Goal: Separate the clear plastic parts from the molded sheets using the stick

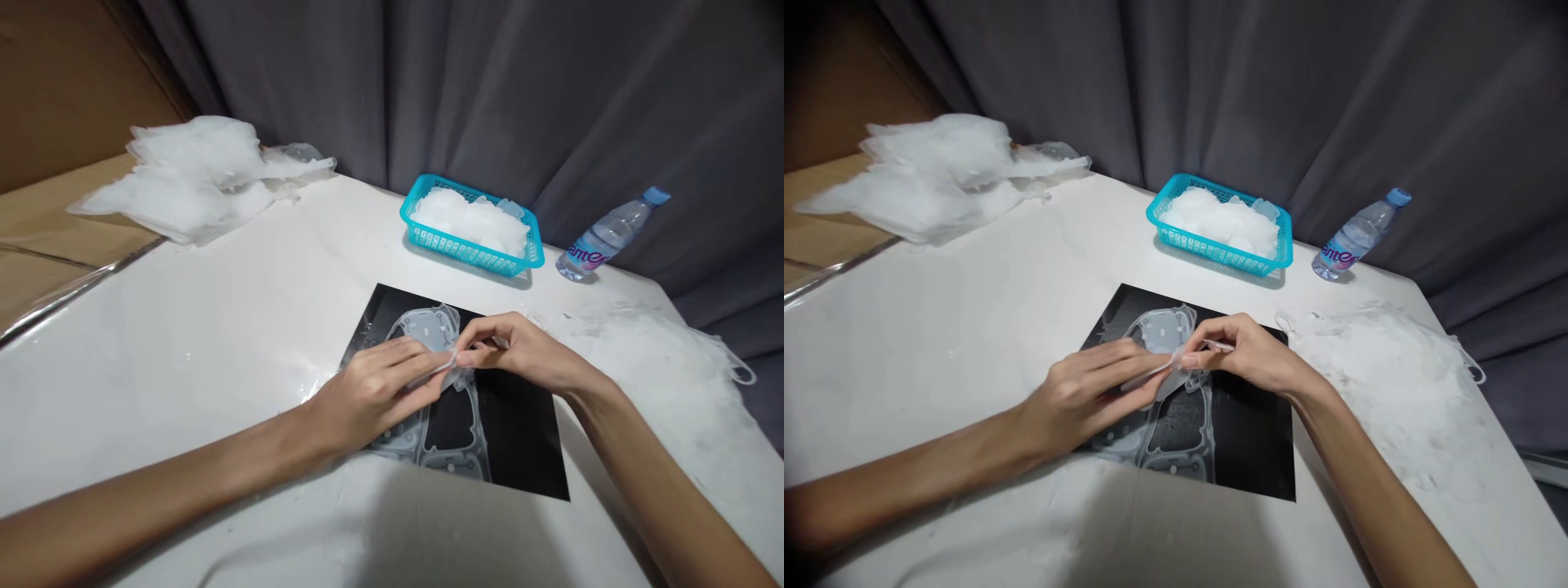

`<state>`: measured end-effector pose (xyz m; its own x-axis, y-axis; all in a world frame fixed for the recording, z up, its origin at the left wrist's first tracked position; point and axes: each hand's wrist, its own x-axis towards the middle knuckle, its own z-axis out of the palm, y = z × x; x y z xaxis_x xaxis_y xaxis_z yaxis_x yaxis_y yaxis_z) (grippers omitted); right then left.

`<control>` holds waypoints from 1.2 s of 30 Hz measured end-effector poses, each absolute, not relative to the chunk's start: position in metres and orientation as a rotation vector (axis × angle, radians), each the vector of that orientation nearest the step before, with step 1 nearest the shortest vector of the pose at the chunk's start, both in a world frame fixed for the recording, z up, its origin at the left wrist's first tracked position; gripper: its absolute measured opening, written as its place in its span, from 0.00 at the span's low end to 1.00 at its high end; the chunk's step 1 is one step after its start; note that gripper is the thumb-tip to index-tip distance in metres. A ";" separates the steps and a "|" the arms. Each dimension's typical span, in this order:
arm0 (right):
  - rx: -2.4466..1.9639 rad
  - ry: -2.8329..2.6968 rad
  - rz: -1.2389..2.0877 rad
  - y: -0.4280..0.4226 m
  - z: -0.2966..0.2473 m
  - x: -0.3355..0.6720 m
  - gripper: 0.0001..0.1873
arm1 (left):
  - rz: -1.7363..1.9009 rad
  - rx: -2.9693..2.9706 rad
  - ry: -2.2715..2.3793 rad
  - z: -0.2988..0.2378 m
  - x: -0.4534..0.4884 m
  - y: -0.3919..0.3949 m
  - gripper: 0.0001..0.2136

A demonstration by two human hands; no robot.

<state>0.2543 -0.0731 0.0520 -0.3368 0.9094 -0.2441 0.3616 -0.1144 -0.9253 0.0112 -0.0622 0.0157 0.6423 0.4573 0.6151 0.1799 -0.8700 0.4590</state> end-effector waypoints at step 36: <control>-1.680 -1.709 0.430 -0.064 0.046 0.279 0.10 | 0.673 1.415 0.697 0.023 0.021 -0.042 0.13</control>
<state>0.2789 -0.0645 0.0460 0.0776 0.9674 0.2413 0.7381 0.1069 -0.6662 0.0209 -0.0423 0.0233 0.6351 0.7718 -0.0323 -0.0047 0.0457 0.9989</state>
